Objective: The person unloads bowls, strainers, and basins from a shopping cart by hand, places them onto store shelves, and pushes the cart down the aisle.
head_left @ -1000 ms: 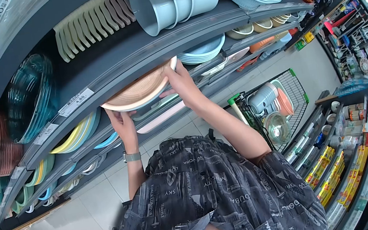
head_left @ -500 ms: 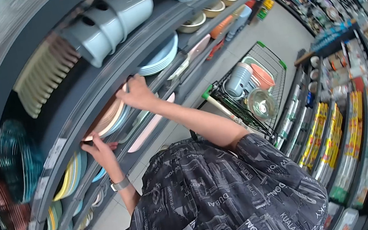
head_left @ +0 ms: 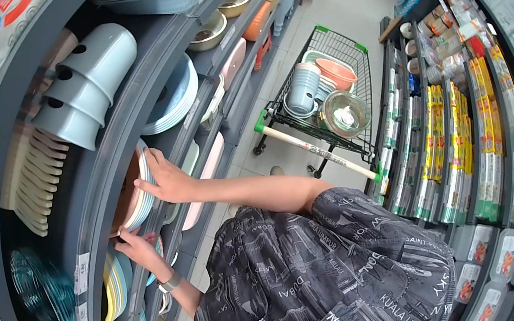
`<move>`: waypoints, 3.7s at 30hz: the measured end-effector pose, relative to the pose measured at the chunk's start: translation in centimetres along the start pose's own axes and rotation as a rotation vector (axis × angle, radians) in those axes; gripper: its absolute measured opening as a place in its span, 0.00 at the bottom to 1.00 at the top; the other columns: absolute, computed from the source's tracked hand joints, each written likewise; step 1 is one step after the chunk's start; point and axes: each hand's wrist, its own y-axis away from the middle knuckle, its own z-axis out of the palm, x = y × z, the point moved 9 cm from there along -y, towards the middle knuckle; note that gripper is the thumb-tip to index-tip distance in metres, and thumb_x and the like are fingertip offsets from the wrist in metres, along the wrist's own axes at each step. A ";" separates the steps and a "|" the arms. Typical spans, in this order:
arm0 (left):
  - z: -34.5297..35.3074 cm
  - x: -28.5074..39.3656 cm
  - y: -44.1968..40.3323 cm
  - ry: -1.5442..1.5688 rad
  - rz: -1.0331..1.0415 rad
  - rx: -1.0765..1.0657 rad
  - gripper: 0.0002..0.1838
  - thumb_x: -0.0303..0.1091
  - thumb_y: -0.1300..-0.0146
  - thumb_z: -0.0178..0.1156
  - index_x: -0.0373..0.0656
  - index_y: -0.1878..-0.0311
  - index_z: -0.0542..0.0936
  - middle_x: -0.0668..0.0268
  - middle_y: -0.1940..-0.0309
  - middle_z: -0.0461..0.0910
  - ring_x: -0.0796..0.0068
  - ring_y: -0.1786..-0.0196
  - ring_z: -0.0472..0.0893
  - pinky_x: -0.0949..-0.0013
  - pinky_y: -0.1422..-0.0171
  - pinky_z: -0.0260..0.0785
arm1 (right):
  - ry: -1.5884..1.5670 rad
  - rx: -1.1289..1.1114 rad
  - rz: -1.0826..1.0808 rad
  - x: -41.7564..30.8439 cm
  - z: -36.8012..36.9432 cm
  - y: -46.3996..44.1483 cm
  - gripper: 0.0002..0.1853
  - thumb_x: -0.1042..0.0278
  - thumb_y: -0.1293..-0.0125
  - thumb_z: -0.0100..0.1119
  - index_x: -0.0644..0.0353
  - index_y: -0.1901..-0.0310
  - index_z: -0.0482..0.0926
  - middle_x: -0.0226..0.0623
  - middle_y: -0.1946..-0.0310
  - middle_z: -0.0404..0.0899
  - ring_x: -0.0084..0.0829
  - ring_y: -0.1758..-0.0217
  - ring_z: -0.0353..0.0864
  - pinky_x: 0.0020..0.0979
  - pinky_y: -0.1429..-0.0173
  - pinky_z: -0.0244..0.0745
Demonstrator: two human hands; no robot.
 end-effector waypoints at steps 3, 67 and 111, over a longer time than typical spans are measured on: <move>-0.3 1.7 2.4 -0.137 0.029 0.047 0.33 0.54 0.25 0.50 0.32 0.33 0.61 0.54 0.71 0.82 0.69 0.82 0.77 0.71 0.79 0.67 | -0.268 -0.143 0.163 1.8 -1.1 0.6 0.36 0.49 0.26 0.55 0.75 0.33 0.59 0.66 0.34 0.61 0.62 0.36 0.72 0.46 0.31 0.67; 47.1 -11.5 28.5 -1.011 1.063 -1.133 0.33 0.43 0.41 0.59 0.38 0.33 0.71 0.52 0.24 0.61 0.52 0.19 0.54 0.47 0.25 0.62 | 0.818 0.516 0.864 28.7 -43.0 38.3 0.19 0.57 0.27 0.54 0.67 0.64 0.81 0.51 0.61 0.82 0.48 0.50 0.76 0.57 0.30 0.58; 53.5 -12.3 28.5 -1.000 1.133 -1.179 0.30 0.38 0.46 0.66 0.33 0.43 0.72 0.47 0.42 0.73 0.38 0.26 0.59 0.50 0.26 0.62 | 0.842 0.458 0.885 31.8 -46.3 35.9 0.26 0.44 0.28 0.54 0.65 0.57 0.80 0.49 0.57 0.81 0.47 0.45 0.76 0.56 0.26 0.54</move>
